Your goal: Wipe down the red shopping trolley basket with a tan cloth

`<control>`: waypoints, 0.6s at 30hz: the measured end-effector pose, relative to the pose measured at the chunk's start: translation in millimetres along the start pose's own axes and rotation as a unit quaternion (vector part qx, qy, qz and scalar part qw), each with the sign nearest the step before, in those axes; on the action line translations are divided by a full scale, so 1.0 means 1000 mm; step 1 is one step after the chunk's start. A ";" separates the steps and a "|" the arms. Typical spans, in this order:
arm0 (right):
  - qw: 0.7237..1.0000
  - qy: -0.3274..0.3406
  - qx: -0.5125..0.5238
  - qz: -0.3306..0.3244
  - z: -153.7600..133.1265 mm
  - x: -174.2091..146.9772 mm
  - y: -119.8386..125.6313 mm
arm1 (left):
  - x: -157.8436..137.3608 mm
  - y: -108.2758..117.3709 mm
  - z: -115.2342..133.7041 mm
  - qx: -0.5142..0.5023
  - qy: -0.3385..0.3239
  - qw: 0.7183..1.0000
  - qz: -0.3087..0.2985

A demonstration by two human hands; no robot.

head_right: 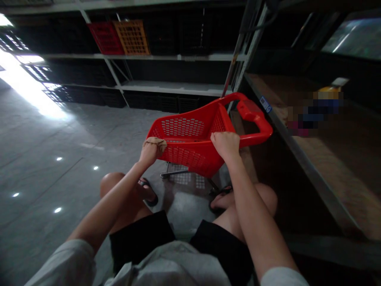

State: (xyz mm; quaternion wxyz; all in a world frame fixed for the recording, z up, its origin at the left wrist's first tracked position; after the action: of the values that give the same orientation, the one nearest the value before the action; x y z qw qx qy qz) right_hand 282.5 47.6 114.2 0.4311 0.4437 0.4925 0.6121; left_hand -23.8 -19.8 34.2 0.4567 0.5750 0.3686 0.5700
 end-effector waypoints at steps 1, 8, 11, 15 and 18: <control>1.000 0.003 0.000 0.003 -0.002 -0.001 0.000 | 0.007 -0.006 0.027 0.007 0.004 1.000 -0.014; 1.000 0.026 -0.005 0.010 0.000 -0.003 -0.003 | 0.067 -0.019 0.231 -0.012 -0.097 0.993 -0.063; 0.999 0.029 -0.017 0.020 0.009 -0.003 -0.005 | 0.068 -0.026 0.237 -0.015 -0.130 0.987 -0.097; 0.998 0.047 -0.022 0.038 0.012 0.001 -0.008 | 0.043 -0.038 0.143 -0.011 -0.091 0.988 -0.126; 0.997 0.062 -0.007 0.048 0.011 0.007 -0.009 | 0.018 -0.030 0.040 0.007 -0.020 0.991 -0.135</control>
State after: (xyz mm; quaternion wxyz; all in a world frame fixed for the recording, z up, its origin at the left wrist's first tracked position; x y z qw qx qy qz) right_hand 292.2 57.5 107.2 0.3730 0.4249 0.4922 0.6619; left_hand 20.0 1.9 14.3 0.5327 0.5349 0.4372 0.4888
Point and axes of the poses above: each hand's wrist, its own x-axis towards the middle knuckle, its own y-axis out of the back of the hand, z = x × y, the point moved 10 cm from there along x, towards the middle knuckle, and after that the axes turned 7 degrees about -z, right-handed, at the moved point
